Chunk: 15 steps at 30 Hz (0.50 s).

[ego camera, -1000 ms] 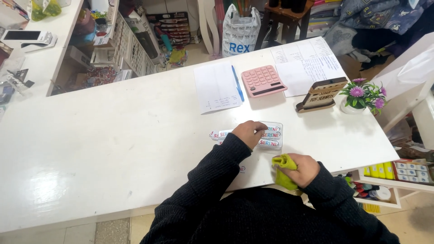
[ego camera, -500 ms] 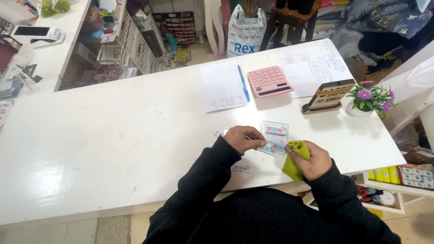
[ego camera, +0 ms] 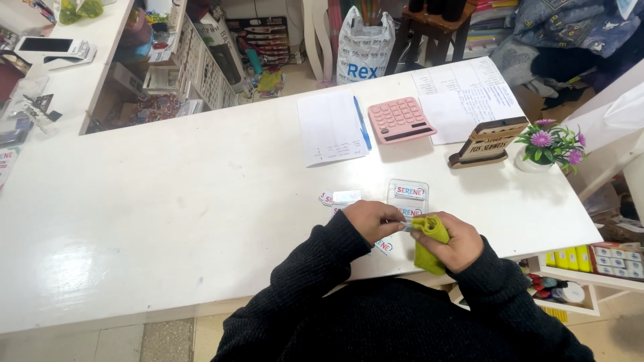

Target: Cleaning small brand tags or cards with a cloth on a store counter.

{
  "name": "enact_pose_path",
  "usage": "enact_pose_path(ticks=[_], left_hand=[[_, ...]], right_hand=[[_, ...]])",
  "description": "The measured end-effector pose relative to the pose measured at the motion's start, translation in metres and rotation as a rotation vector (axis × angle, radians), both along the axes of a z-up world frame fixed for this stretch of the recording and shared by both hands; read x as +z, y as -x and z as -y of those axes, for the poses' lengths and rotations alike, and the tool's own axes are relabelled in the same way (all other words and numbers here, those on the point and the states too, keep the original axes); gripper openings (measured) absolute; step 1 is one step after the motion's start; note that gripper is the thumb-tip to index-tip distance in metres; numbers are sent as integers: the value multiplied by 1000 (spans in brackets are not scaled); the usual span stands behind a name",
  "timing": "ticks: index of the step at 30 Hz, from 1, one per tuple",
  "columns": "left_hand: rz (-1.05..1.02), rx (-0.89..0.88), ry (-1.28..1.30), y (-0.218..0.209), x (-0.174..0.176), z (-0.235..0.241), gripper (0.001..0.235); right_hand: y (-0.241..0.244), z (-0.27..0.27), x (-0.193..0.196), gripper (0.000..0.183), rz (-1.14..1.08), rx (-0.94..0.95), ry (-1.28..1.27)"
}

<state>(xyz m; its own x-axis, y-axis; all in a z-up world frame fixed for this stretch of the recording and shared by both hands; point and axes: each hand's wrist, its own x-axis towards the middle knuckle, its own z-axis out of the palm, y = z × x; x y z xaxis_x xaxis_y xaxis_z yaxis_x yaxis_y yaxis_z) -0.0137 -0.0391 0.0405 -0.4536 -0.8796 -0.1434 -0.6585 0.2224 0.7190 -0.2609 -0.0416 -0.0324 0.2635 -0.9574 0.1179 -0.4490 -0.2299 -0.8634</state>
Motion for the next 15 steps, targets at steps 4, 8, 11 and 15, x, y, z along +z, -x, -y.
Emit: enact_pose_path(ticks=[4, 8, 11, 15], left_hand=[[42, -110, 74, 13, -21, -1, 27], [48, -92, 80, 12, -7, 5, 26], [1, 134, 21, 0, -13, 19, 29], [11, 280, 3, -1, -18, 33, 31]], right_hand=[[4, 4, -15, 54, -117, 240, 80], [20, 9, -40, 32, -234, 203, 7], [25, 8, -39, 35, -338, 59, -81], [22, 5, -43, 36, -332, 48, -84]])
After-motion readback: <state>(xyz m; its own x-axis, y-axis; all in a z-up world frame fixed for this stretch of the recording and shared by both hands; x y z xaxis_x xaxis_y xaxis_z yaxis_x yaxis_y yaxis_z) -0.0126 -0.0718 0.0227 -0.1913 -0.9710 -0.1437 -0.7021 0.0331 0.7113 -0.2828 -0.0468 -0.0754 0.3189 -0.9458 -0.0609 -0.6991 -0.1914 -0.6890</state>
